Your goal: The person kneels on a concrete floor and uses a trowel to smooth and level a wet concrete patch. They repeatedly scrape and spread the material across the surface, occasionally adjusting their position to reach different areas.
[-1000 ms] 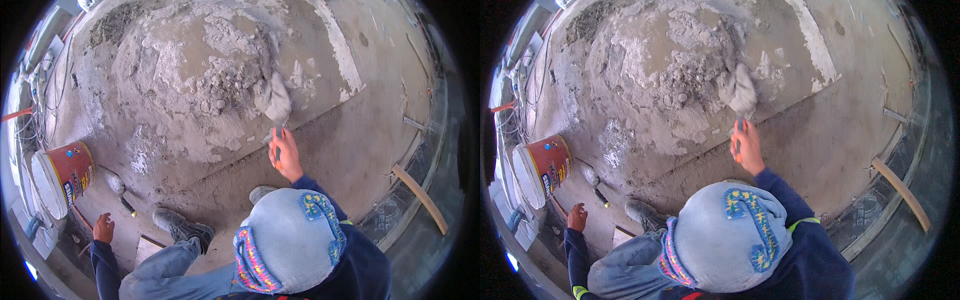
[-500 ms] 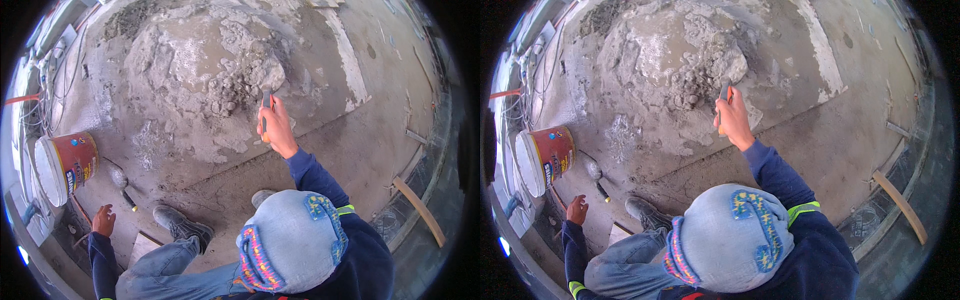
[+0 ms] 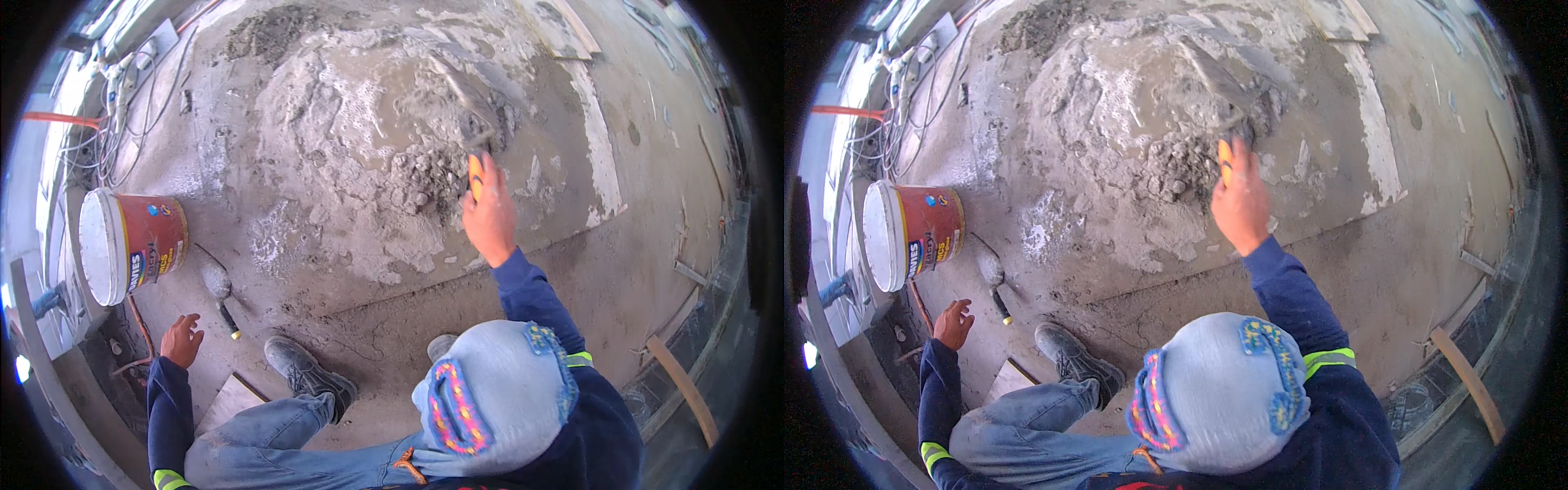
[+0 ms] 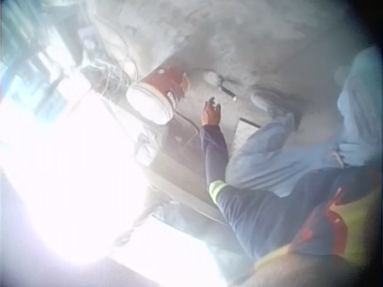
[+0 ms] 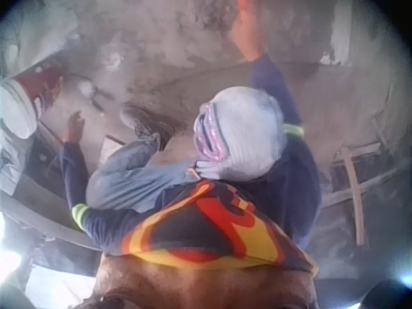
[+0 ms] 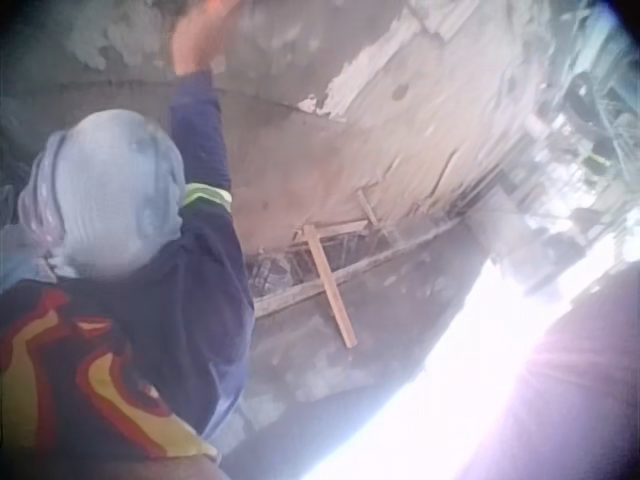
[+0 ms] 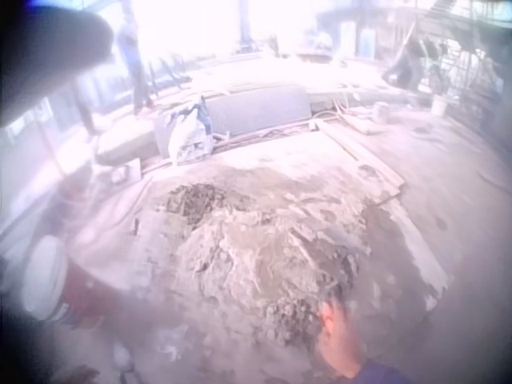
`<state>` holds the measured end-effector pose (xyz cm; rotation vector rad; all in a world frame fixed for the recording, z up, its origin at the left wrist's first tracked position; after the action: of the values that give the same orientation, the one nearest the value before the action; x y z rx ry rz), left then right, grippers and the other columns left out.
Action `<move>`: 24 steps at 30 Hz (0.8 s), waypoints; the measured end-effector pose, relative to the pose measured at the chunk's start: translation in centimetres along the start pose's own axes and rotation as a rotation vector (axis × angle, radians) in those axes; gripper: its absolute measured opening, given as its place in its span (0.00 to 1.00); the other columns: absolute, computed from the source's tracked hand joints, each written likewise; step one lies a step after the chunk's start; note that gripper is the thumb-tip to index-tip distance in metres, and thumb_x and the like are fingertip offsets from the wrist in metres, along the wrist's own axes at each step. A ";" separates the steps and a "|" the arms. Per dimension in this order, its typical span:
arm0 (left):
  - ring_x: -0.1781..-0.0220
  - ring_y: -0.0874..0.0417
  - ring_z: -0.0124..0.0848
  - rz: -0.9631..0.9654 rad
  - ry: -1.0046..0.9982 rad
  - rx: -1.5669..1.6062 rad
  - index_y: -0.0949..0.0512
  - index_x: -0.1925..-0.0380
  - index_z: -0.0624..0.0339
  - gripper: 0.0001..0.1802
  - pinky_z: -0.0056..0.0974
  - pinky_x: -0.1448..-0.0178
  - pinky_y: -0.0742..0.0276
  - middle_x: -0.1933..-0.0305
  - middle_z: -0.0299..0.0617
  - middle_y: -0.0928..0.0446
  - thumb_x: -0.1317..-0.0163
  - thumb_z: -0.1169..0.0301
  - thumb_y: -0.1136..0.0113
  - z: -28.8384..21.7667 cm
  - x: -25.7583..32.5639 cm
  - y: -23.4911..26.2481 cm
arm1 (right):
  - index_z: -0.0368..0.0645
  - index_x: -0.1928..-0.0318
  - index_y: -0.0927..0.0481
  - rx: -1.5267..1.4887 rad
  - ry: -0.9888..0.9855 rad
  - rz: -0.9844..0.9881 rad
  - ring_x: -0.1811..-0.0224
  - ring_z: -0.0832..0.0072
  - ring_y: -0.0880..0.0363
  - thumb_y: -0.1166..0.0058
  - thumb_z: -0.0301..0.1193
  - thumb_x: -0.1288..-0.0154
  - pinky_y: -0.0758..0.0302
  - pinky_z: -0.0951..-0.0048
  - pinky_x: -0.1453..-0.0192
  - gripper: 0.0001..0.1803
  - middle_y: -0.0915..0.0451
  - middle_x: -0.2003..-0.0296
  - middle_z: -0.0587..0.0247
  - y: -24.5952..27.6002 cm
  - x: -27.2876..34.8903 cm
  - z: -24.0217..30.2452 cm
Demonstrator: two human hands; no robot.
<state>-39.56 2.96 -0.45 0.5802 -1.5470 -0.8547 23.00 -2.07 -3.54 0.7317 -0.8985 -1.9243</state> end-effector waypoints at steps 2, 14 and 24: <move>0.56 0.18 0.43 -0.042 0.008 -0.072 0.24 0.51 0.54 0.20 0.45 0.52 0.23 0.56 0.46 0.21 0.46 0.69 0.38 1.3 0.1 1.4 | 0.32 0.42 0.34 -0.034 -0.024 -0.001 0.56 0.44 0.23 0.42 0.25 0.47 0.24 0.52 0.59 0.31 0.25 0.55 0.38 -0.3 -0.2 -1.7; 0.45 0.25 0.47 -0.869 -0.090 -0.106 0.25 0.50 0.59 0.17 0.46 0.43 0.28 0.50 0.47 0.26 0.41 0.71 0.45 2.4 -5.9 23.9 | 0.40 0.45 0.29 -0.085 0.178 0.223 0.59 0.40 0.21 0.53 0.40 0.34 0.27 0.47 0.56 0.22 0.20 0.63 0.38 -4.6 -14.2 15.3; 0.30 0.40 0.52 -0.745 -0.105 -0.279 0.23 0.50 0.59 0.23 0.51 0.30 0.38 0.29 0.48 0.40 0.50 0.70 0.38 8.6 -12.7 19.3 | 0.46 0.56 0.15 0.660 0.361 0.444 0.51 0.56 0.17 0.53 0.34 0.38 0.22 0.57 0.48 0.15 0.16 0.58 0.49 -22.3 -18.5 27.9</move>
<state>-43.86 26.06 6.88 0.9340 -1.2645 -1.6544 -0.24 30.80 -3.21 1.1044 -1.3407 -1.0520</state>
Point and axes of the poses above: each hand's wrist, its own x-axis away from the middle knuckle, its own y-axis out of the back of the hand, z = x × y, the point moved 10 cm from there along -x, towards the middle knuckle
